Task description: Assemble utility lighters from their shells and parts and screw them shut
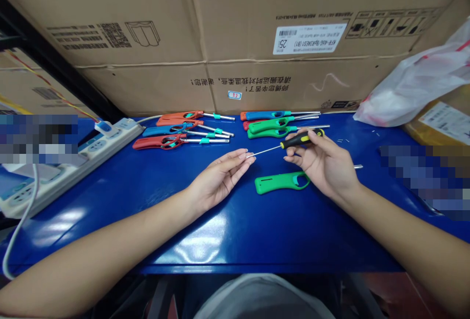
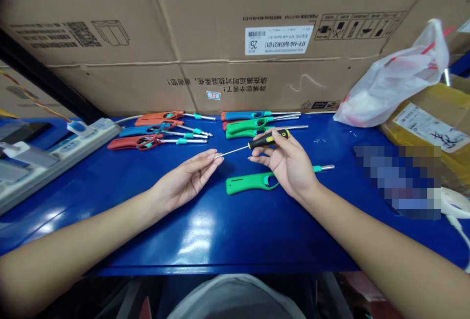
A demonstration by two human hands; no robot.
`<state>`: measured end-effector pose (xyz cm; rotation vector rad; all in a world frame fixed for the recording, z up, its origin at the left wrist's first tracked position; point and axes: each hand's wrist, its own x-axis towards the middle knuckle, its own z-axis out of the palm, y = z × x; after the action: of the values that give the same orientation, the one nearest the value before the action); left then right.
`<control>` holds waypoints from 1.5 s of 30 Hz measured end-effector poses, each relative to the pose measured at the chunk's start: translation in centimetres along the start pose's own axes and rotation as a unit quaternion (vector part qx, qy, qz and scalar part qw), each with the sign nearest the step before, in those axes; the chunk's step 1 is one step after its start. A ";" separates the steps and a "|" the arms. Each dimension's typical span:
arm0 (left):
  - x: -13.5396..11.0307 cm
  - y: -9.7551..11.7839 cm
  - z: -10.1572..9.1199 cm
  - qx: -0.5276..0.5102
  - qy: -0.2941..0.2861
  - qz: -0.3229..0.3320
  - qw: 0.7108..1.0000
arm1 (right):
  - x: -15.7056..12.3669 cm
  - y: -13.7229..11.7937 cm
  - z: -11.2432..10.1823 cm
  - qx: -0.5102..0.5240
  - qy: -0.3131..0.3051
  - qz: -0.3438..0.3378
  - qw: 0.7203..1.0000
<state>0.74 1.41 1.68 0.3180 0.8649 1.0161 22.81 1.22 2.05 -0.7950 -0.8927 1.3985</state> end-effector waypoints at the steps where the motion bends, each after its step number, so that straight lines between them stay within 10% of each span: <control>1: 0.0 0.0 0.0 -0.002 0.000 0.000 1.000 | 0.0 0.0 0.0 0.000 0.002 -0.002 1.000; 36: -0.7 -0.4 -0.6 0.230 -0.068 0.096 0.966 | 0.1 -1.0 0.0 -0.134 0.058 -0.147 0.978; 39: -0.7 -0.6 -1.1 0.363 -0.109 0.183 0.907 | -0.1 -1.4 0.0 -0.155 0.028 -0.182 0.971; 45: -0.3 -1.3 -2.3 0.638 -0.197 0.340 0.662 | -1.0 -1.4 0.5 -0.213 -0.024 -0.220 0.952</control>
<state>-0.26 0.14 -0.37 2.1352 0.9416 0.7554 23.02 0.13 3.43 -0.8173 -1.3435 0.8439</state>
